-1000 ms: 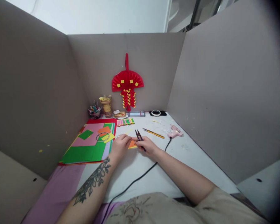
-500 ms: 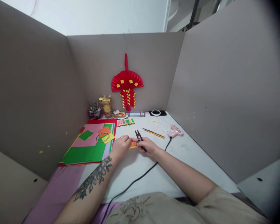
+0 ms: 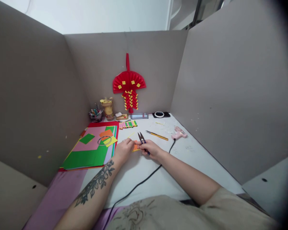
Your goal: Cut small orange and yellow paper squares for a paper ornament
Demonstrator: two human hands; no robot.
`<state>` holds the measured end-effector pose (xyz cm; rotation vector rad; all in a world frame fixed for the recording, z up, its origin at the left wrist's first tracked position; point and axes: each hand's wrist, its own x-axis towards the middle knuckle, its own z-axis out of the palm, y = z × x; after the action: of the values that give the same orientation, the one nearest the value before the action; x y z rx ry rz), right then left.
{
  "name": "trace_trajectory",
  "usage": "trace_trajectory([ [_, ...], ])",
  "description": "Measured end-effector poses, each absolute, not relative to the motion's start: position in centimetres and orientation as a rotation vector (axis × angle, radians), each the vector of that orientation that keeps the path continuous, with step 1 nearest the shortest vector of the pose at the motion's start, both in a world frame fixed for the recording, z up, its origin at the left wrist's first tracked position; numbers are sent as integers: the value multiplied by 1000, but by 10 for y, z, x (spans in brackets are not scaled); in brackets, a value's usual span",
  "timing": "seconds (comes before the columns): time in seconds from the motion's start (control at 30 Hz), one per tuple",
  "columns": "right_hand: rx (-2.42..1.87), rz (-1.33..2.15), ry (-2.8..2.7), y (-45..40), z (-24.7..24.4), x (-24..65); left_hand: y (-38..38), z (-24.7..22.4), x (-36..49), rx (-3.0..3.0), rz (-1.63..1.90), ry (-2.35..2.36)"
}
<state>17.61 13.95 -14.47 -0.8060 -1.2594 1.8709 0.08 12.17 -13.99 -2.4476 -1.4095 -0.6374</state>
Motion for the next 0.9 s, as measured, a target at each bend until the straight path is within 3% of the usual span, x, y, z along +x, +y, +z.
trace_trajectory([
  [0.1,-815,1862,-1277,138,-144,175,123,-142,2,-2475,-739,-1435],
  [0.27,-922,1784,-1283,140,-144,175,126,-144,5,-2523,-1281,-1649],
  [0.43,-963,1486,-1431,139,-144,175,125,-142,11,-2560,-1668,-1963],
  [0.6,-947,1103,-1601,136,-142,175,122,-141,15,-2666,-1752,-2041],
  [0.9,-1040,990,-1726,138,-142,176,123,-144,15,-2776,-1660,-1935],
])
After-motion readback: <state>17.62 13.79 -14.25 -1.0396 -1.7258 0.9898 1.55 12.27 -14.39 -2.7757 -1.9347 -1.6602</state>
